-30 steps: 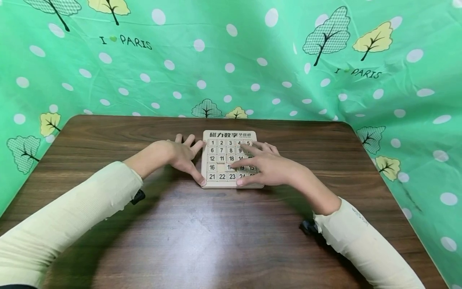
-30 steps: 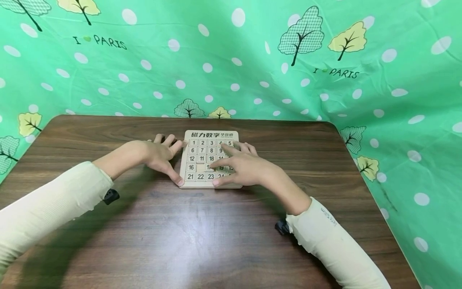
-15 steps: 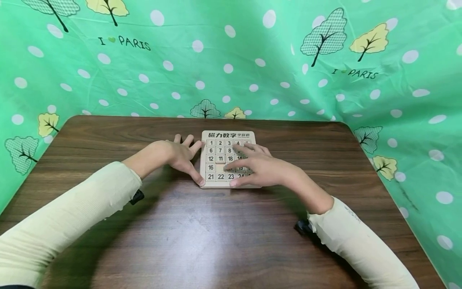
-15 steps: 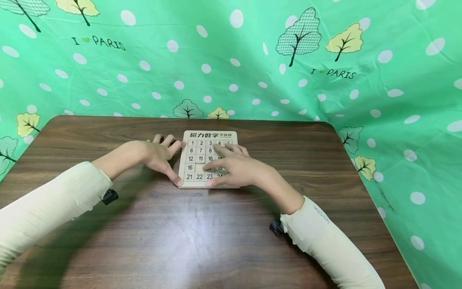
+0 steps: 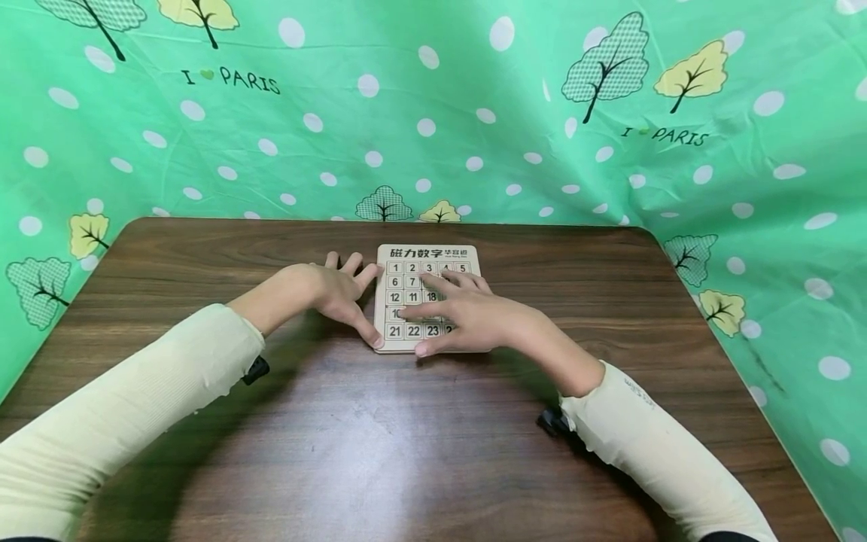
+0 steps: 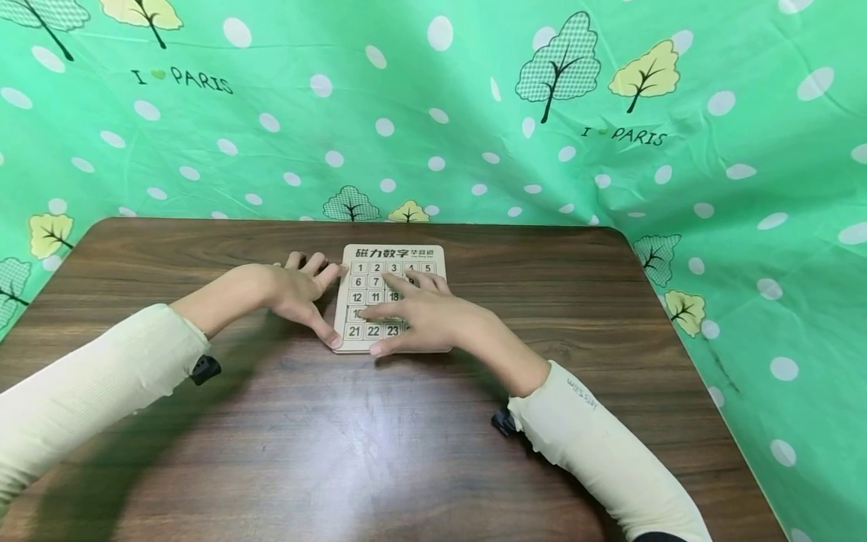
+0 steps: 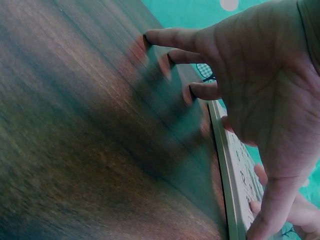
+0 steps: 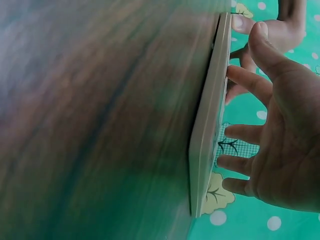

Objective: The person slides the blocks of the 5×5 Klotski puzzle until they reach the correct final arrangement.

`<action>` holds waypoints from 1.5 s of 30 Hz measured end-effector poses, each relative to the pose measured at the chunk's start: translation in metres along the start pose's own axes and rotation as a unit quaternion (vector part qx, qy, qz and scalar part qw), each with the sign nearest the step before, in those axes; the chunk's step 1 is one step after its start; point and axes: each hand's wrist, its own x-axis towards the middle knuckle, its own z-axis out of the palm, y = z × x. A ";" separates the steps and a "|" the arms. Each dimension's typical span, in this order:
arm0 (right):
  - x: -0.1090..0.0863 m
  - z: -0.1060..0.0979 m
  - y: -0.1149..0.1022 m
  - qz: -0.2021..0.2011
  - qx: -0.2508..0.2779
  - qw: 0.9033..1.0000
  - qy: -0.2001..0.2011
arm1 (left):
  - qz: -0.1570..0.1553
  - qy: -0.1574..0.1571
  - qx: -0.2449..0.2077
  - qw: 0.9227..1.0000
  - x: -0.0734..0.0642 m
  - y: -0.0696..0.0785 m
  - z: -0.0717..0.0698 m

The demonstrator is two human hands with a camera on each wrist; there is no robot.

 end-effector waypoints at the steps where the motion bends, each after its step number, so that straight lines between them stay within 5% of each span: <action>1: -0.001 -0.001 0.001 0.002 -0.002 1.000 0.002 | 0.000 0.000 0.001 1.000 0.000 0.000 0.000; 18: -0.005 -0.006 0.008 -0.008 -0.002 0.999 0.039 | -0.003 -0.005 -0.002 1.000 0.000 0.000 -0.001; 31: 0.016 -0.008 -0.001 0.004 -0.009 1.000 0.006 | 0.000 -0.003 0.001 1.000 0.001 0.000 -0.001; 45: 0.002 -0.002 -0.010 -0.011 0.000 1.000 -0.003 | -0.001 -0.005 -0.008 1.000 0.000 -0.001 0.000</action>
